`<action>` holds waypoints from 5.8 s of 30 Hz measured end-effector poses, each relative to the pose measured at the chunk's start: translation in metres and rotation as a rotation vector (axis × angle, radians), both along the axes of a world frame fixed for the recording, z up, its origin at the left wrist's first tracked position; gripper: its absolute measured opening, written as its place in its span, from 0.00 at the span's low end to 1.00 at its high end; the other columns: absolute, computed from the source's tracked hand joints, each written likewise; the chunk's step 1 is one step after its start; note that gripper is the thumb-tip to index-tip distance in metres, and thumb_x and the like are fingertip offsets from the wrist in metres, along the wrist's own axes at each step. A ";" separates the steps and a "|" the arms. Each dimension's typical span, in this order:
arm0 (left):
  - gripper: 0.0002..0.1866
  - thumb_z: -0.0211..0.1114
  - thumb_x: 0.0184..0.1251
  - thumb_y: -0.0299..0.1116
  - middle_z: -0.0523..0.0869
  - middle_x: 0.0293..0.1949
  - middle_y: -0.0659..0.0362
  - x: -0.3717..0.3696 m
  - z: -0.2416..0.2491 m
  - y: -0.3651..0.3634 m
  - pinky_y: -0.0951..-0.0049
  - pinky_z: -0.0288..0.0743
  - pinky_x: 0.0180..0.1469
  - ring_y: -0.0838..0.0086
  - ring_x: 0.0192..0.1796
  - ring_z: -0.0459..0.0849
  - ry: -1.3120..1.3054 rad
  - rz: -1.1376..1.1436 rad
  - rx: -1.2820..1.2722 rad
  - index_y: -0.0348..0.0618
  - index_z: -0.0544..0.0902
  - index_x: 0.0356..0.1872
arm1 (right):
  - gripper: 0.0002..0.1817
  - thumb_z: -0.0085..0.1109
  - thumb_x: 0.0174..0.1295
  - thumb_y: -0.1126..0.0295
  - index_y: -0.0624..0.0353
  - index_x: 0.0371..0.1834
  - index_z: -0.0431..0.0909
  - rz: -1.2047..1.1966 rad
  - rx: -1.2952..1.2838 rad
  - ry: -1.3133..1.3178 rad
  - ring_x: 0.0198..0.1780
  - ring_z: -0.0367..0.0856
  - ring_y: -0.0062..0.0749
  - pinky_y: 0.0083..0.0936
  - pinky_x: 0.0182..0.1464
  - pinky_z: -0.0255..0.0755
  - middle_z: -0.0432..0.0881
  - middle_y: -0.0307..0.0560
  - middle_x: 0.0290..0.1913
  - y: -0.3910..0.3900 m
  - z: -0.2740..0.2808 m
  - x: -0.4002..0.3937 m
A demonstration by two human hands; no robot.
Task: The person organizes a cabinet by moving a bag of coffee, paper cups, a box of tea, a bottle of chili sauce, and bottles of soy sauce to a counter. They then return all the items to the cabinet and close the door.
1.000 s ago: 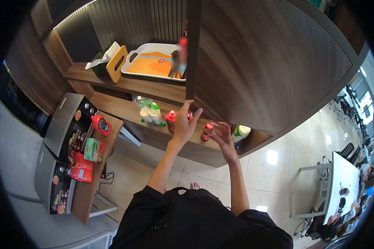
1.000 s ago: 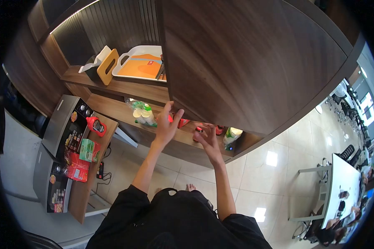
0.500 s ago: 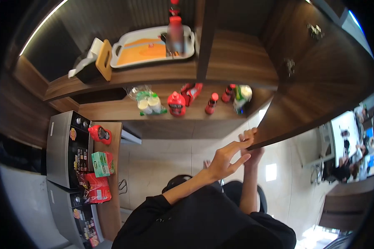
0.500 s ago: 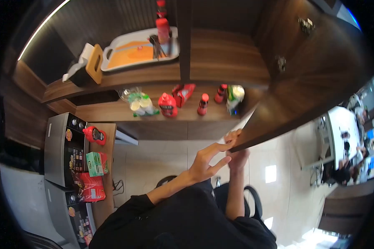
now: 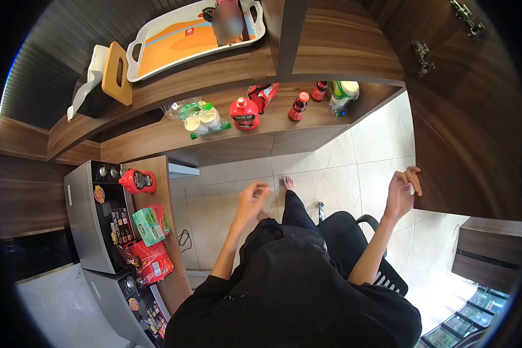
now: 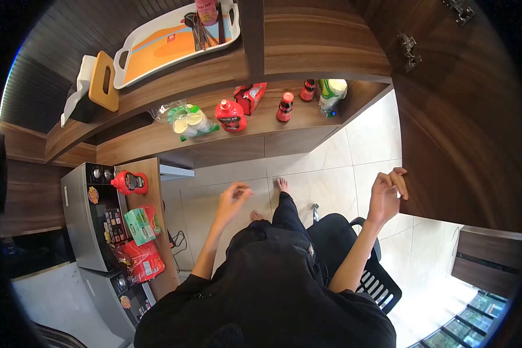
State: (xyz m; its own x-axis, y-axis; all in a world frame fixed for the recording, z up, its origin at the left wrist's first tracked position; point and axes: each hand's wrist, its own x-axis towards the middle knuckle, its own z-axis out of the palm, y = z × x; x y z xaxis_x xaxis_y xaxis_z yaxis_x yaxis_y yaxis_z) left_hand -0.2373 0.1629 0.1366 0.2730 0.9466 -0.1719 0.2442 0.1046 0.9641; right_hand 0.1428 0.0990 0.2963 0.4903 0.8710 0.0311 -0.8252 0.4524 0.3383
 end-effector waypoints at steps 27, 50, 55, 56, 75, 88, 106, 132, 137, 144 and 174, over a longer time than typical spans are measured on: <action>0.39 0.87 0.33 0.44 0.80 0.51 0.52 0.052 -0.049 0.261 0.51 0.73 0.60 0.50 0.57 0.77 0.511 0.563 0.218 0.45 0.78 0.51 | 0.19 0.66 0.60 0.72 0.55 0.56 0.76 -0.180 -0.503 -2.392 0.56 0.77 0.56 0.44 0.56 0.73 0.79 0.55 0.53 0.308 -0.221 -0.050; 0.38 0.88 0.31 0.57 0.85 0.35 0.54 0.066 -0.014 0.166 0.58 0.81 0.41 0.58 0.38 0.86 0.609 0.301 0.447 0.46 0.78 0.39 | 0.25 0.66 0.66 0.69 0.57 0.64 0.68 -0.131 -0.979 -2.276 0.54 0.85 0.47 0.36 0.56 0.76 0.87 0.52 0.51 0.161 -0.141 -0.018; 0.36 0.90 0.31 0.53 0.90 0.36 0.54 0.112 0.057 0.114 0.67 0.83 0.47 0.66 0.39 0.90 0.259 0.014 0.320 0.43 0.82 0.41 | 0.21 0.67 0.65 0.73 0.62 0.58 0.70 -0.226 -0.943 -2.035 0.52 0.84 0.37 0.34 0.60 0.73 0.87 0.48 0.49 0.118 -0.087 -0.011; 0.36 0.90 0.31 0.52 0.90 0.37 0.55 0.123 0.070 0.111 0.67 0.83 0.46 0.66 0.39 0.90 0.217 -0.079 0.364 0.44 0.83 0.41 | 0.20 0.68 0.65 0.73 0.62 0.57 0.71 -0.261 -0.965 -2.008 0.53 0.84 0.37 0.34 0.60 0.73 0.86 0.48 0.49 0.112 -0.073 -0.009; 0.38 0.88 0.30 0.55 0.90 0.37 0.59 0.226 0.330 0.202 0.65 0.83 0.46 0.66 0.38 0.90 0.097 0.156 1.112 0.47 0.86 0.46 | 0.22 0.57 0.76 0.58 0.61 0.65 0.72 -0.824 -0.585 -1.722 0.55 0.77 0.24 0.25 0.63 0.67 0.84 0.44 0.51 0.201 0.136 0.041; 0.40 0.83 0.31 0.65 0.90 0.36 0.61 0.306 0.312 0.308 0.65 0.69 0.51 0.67 0.39 0.87 0.218 0.158 1.039 0.50 0.85 0.46 | 0.21 0.67 0.69 0.61 0.62 0.59 0.76 -0.913 -0.524 -1.690 0.53 0.82 0.31 0.30 0.58 0.73 0.84 0.46 0.51 0.400 0.114 0.106; 0.60 0.81 0.39 0.67 0.73 0.61 0.41 0.346 0.198 0.467 0.51 0.61 0.69 0.50 0.68 0.68 0.140 0.216 0.779 0.30 0.65 0.64 | 0.60 0.82 0.45 0.55 0.60 0.77 0.49 -1.243 -1.090 -2.422 0.60 0.74 0.57 0.46 0.60 0.73 0.71 0.61 0.58 0.429 0.087 0.123; 0.27 0.68 0.65 0.47 0.78 0.53 0.48 0.347 0.175 0.482 0.45 0.67 0.62 0.56 0.61 0.74 0.780 0.273 1.058 0.34 0.74 0.54 | 0.33 0.63 0.65 0.60 0.58 0.72 0.66 -0.864 -0.722 -2.564 0.72 0.68 0.53 0.46 0.72 0.63 0.71 0.56 0.71 0.468 0.014 0.159; 0.31 0.56 0.72 0.50 0.75 0.68 0.46 0.338 0.148 0.466 0.44 0.58 0.72 0.56 0.73 0.68 0.784 0.197 1.149 0.35 0.74 0.64 | 0.23 0.57 0.70 0.59 0.56 0.65 0.77 -0.852 -0.599 -2.739 0.73 0.68 0.49 0.45 0.74 0.60 0.75 0.55 0.69 0.459 0.010 0.166; 0.31 0.53 0.73 0.54 0.75 0.68 0.43 0.318 0.149 0.348 0.36 0.55 0.72 0.49 0.72 0.69 0.886 0.194 1.126 0.36 0.79 0.63 | 0.20 0.51 0.76 0.64 0.60 0.67 0.76 -0.791 -0.446 -2.828 0.74 0.68 0.47 0.37 0.75 0.59 0.74 0.56 0.71 0.359 0.025 0.113; 0.48 0.82 0.40 0.28 0.71 0.64 0.45 -0.331 -0.017 -0.129 0.55 0.66 0.70 0.48 0.66 0.69 0.815 1.364 0.130 0.35 0.65 0.67 | 0.44 0.73 0.42 0.82 0.53 0.68 0.68 0.333 1.245 -2.433 0.70 0.65 0.59 0.46 0.69 0.65 0.69 0.53 0.66 0.153 -0.154 -0.649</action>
